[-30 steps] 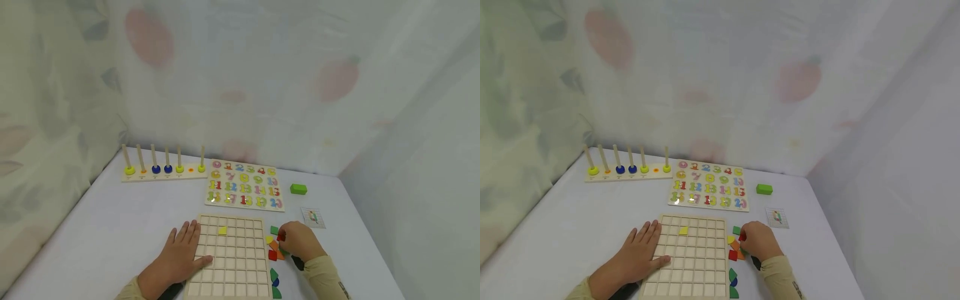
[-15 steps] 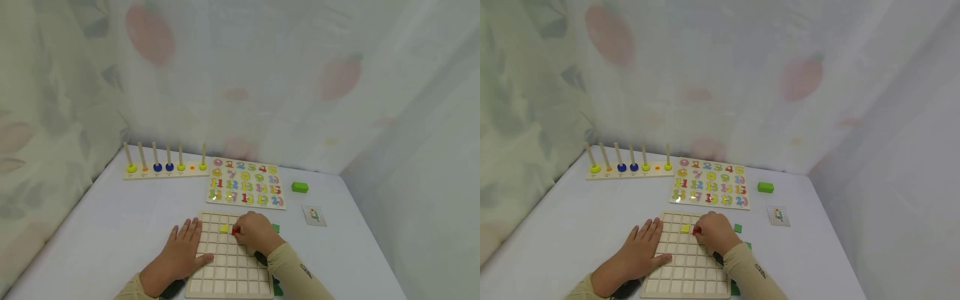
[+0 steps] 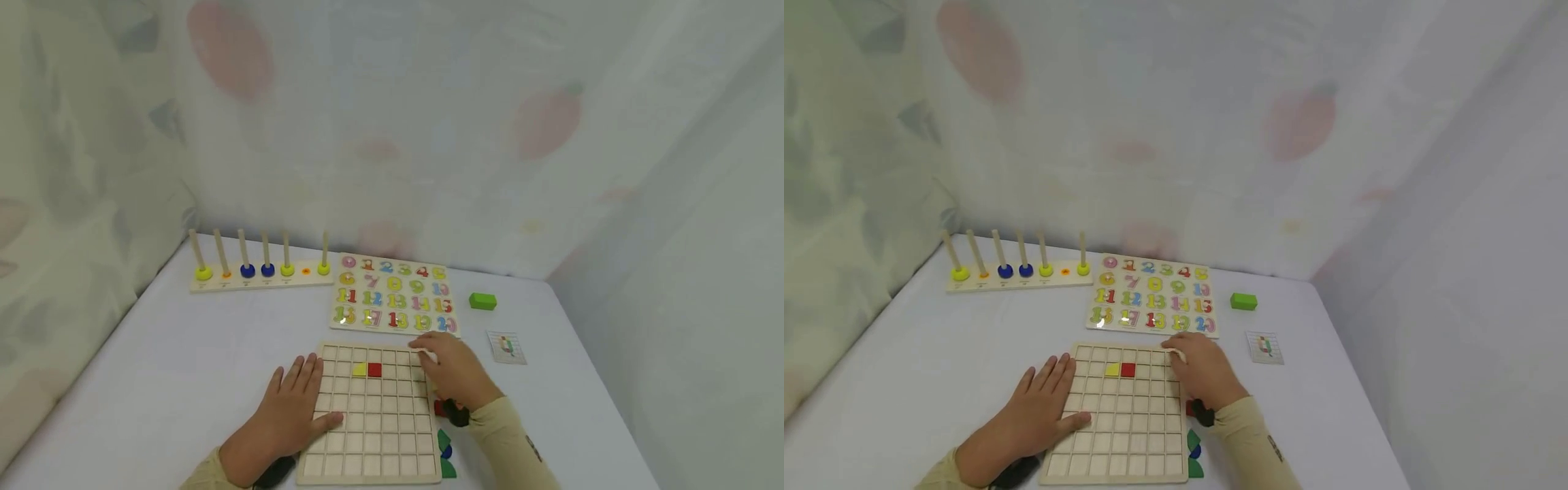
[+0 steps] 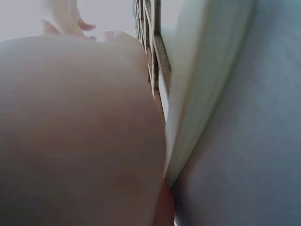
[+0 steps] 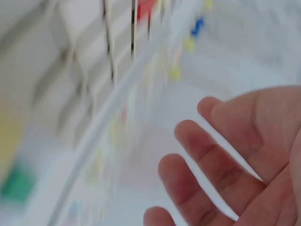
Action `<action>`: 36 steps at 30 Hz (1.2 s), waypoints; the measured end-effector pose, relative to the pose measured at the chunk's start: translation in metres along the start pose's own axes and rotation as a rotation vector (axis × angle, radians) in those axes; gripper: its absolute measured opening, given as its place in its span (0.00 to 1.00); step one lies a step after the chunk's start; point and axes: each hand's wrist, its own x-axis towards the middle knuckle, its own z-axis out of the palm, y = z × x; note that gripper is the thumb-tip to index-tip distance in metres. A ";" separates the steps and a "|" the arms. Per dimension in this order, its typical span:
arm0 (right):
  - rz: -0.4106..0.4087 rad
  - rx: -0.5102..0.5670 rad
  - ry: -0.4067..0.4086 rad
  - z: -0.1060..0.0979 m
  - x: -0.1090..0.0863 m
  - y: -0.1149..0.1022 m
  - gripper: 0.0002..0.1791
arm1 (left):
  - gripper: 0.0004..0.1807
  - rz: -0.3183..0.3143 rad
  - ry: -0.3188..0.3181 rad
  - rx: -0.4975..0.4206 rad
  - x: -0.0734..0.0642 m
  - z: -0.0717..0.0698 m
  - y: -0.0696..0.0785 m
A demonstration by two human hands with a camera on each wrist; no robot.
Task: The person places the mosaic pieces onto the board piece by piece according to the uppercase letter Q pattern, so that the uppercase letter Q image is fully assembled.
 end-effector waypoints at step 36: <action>0.035 0.063 -0.121 0.031 0.021 -0.004 0.07 | 0.62 -0.002 -0.007 0.011 0.003 0.001 -0.001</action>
